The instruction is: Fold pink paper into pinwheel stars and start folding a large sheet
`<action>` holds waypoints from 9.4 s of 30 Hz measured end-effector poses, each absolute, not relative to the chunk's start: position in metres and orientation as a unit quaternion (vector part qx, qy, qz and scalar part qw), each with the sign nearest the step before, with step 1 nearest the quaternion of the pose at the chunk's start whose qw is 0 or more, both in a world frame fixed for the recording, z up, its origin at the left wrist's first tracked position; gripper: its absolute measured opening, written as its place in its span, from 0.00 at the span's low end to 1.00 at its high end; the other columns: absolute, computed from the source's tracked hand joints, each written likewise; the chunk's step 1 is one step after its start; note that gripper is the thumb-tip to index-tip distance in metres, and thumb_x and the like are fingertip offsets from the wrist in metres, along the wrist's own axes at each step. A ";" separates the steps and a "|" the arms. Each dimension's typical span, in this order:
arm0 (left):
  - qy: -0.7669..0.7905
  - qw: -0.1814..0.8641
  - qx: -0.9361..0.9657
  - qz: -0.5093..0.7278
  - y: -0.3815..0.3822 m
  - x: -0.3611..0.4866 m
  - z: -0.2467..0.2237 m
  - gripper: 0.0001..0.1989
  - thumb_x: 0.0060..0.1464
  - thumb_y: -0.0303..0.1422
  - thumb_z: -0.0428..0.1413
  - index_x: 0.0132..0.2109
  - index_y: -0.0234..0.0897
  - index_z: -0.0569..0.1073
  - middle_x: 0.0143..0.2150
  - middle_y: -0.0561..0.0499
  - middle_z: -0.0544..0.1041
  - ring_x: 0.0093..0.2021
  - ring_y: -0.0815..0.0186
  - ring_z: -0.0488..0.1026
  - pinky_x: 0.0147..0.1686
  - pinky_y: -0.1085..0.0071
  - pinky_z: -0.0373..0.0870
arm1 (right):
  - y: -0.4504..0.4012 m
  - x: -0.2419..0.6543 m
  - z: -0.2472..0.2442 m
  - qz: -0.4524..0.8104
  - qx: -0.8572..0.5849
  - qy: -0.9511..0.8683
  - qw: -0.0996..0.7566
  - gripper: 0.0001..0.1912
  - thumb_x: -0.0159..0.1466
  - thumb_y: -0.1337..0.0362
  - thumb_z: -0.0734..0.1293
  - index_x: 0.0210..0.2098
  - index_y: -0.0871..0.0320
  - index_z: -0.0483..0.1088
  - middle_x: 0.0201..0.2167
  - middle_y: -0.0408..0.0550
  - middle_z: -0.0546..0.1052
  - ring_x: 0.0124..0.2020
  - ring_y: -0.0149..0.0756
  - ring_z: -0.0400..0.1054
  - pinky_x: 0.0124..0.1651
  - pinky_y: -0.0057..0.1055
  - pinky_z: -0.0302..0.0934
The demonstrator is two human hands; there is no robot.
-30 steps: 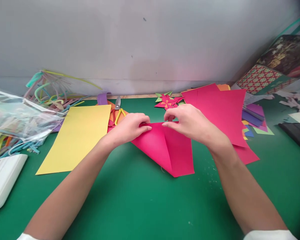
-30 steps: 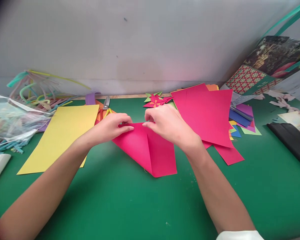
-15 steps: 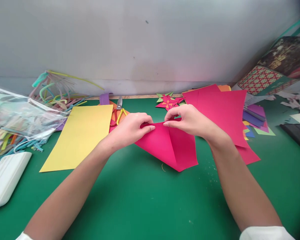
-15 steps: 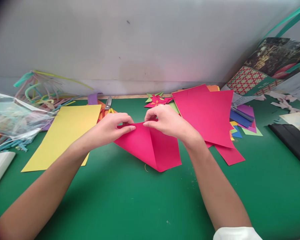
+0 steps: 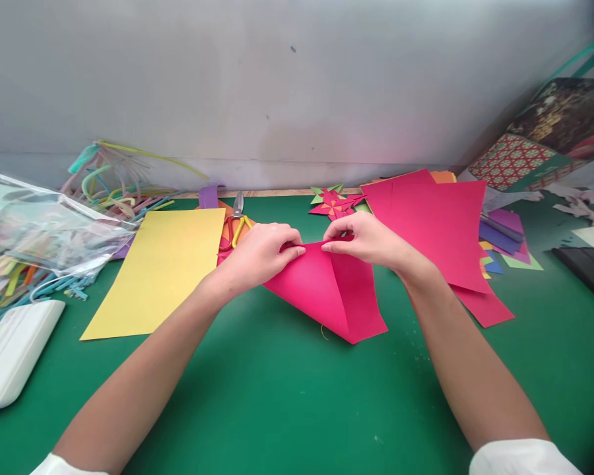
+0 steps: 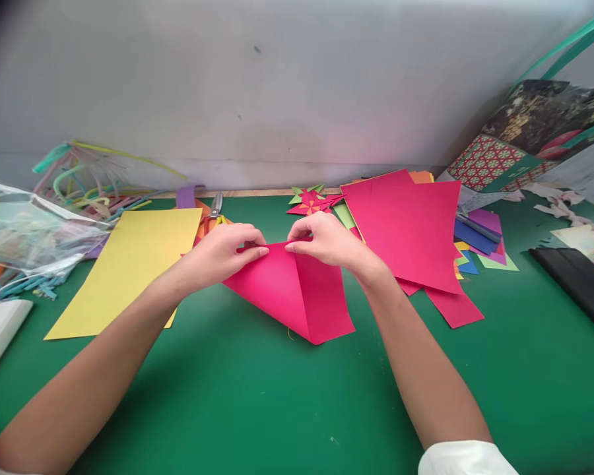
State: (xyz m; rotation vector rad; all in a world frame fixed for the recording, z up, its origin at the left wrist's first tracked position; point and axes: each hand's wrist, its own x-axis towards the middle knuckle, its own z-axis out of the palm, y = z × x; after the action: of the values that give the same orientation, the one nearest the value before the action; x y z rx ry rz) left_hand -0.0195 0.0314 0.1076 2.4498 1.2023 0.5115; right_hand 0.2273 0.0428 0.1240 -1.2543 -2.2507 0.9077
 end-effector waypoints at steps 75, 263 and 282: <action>0.437 0.205 0.860 0.164 0.033 -0.035 0.121 0.10 0.64 0.35 0.55 0.37 0.38 0.79 0.36 0.49 0.81 0.37 0.63 0.75 0.36 0.68 0.65 | 0.034 0.237 0.136 0.234 -0.444 -0.844 0.189 0.11 0.68 0.60 0.67 0.33 0.55 0.81 0.30 0.44 0.83 0.32 0.36 0.73 0.35 0.32 0.60; 0.459 0.366 0.608 0.534 0.032 -0.045 0.106 0.11 0.54 0.39 0.67 0.42 0.37 0.82 0.39 0.47 0.83 0.39 0.62 0.81 0.41 0.66 0.83 | 0.037 0.266 0.137 0.261 -0.479 -0.778 0.312 0.16 0.66 0.50 0.69 0.50 0.46 0.81 0.41 0.46 0.84 0.44 0.48 0.77 0.48 0.43 0.71; 0.464 0.345 0.611 0.541 0.029 -0.045 0.110 0.07 0.55 0.36 0.66 0.40 0.40 0.83 0.39 0.49 0.82 0.40 0.62 0.81 0.40 0.68 0.84 | 0.036 0.265 0.137 0.266 -0.479 -0.773 0.318 0.16 0.66 0.48 0.70 0.47 0.45 0.83 0.44 0.46 0.85 0.49 0.50 0.77 0.49 0.44 0.71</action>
State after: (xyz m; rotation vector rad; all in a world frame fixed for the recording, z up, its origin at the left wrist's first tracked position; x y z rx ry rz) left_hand -0.0449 0.0294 0.1097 1.5864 1.2044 1.4044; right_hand 0.2654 0.0357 0.1373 -1.2615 -2.0350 0.6999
